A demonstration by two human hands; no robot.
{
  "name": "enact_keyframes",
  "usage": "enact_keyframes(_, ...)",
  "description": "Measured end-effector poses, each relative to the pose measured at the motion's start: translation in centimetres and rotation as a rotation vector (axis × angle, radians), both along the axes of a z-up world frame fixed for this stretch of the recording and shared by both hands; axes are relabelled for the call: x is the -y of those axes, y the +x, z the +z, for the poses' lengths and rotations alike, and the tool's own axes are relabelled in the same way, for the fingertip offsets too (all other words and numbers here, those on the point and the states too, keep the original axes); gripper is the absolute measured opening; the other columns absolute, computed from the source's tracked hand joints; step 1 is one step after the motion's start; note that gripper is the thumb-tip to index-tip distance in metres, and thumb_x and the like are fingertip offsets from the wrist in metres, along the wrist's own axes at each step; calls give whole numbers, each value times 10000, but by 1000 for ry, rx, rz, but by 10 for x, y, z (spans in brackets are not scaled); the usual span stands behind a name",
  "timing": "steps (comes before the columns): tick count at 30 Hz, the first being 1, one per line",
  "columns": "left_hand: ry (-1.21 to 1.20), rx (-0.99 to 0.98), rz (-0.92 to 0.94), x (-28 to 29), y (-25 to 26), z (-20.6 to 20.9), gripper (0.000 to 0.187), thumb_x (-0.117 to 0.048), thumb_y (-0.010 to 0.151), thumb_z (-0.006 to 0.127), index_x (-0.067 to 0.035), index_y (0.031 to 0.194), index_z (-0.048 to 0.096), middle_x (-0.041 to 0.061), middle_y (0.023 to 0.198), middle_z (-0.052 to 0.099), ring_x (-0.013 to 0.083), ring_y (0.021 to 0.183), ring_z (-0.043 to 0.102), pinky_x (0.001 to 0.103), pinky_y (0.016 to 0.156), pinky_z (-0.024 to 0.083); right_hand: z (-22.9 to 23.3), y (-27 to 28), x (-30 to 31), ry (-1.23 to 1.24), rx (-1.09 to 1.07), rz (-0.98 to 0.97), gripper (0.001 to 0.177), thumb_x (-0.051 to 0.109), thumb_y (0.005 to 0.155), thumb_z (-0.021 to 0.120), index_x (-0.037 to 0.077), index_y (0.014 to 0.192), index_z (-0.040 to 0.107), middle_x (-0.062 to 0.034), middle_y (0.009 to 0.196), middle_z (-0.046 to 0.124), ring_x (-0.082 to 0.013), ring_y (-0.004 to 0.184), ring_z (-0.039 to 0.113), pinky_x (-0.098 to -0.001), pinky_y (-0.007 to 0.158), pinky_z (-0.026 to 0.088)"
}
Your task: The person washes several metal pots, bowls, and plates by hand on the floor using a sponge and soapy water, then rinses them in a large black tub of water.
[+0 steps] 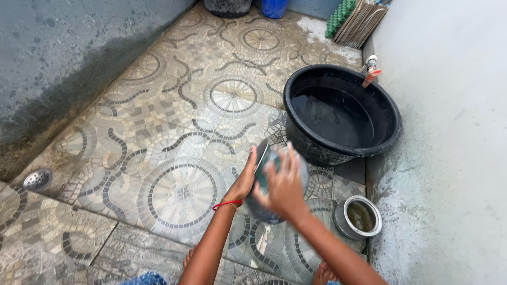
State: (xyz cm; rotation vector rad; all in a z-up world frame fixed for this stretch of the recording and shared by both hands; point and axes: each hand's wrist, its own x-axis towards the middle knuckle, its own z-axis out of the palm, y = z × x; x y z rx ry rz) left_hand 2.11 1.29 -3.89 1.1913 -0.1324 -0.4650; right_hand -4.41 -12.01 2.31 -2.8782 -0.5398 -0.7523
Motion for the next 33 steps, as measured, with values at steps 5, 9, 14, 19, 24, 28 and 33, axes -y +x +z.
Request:
enact_keyframes(5, 472, 115, 65, -14, 0, 18, 1004, -740, 1104, 294, 203, 1260, 604, 368, 1351, 574, 453, 1281, 600, 469, 1156, 465, 86, 79, 83, 803, -523, 162, 584, 449, 899, 558, 90, 1354, 628, -122, 1137, 673, -288, 1053, 635, -506, 983, 500)
enact_keyframes(9, -134, -66, 345, -26, -1, 37, 772, -646, 1014, 302, -85, 1542, 336, 105, 1571, 381, 241, 1421, 350, 473, 1173, 297, 46, 60, 102, 1039, -191, 179, 616, 505, 1049, 441, 59, 1452, 573, -126, 1453, 592, -282, 1357, 535, -482, 1164, 354)
enact_keyframes(14, -580, -340, 377, -37, -4, 34, 685, -573, 1008, 272, -96, 1436, 513, 152, 1392, 617, 315, 1305, 585, 496, 1078, 483, -5, 9, 24, 805, 280, 133, 512, 509, 999, 557, 119, 1314, 658, -144, 1389, 563, -302, 1346, 534, -469, 1166, 482)
enact_keyframes(19, -417, -329, 398, -12, -9, 13, 676, -574, 1017, 293, -87, 1417, 538, 126, 1380, 630, 271, 1278, 600, 472, 1066, 494, 40, 28, 9, 420, 37, 62, 399, 383, 866, 640, 193, 1181, 794, -172, 1337, 627, -351, 1231, 570, -497, 993, 520)
enact_keyframes(24, -604, -307, 332, -13, -13, 21, 687, -588, 1028, 297, -74, 1416, 537, 129, 1359, 614, 301, 1251, 592, 486, 1046, 495, 60, 100, 82, 984, -425, -70, 481, 486, 980, 566, 169, 1295, 745, -240, 1194, 740, -381, 1098, 671, -514, 989, 523)
enact_keyframes(28, -697, -361, 407, -28, -11, 35, 712, -594, 978, 241, -112, 1418, 526, 123, 1371, 621, 308, 1239, 609, 507, 1012, 504, 12, 59, 69, 988, -215, -146, 536, 499, 995, 495, 172, 1410, 587, -113, 1437, 610, -265, 1273, 576, -477, 1078, 396)
enact_keyframes(33, -436, -344, 484, -13, -12, 25, 736, -590, 1000, 217, -80, 1462, 477, 181, 1422, 579, 276, 1295, 595, 510, 1090, 474, 9, 15, 7, 365, 370, 139, 431, 450, 882, 640, 133, 1158, 736, -217, 1275, 598, -346, 1229, 543, -504, 1040, 476)
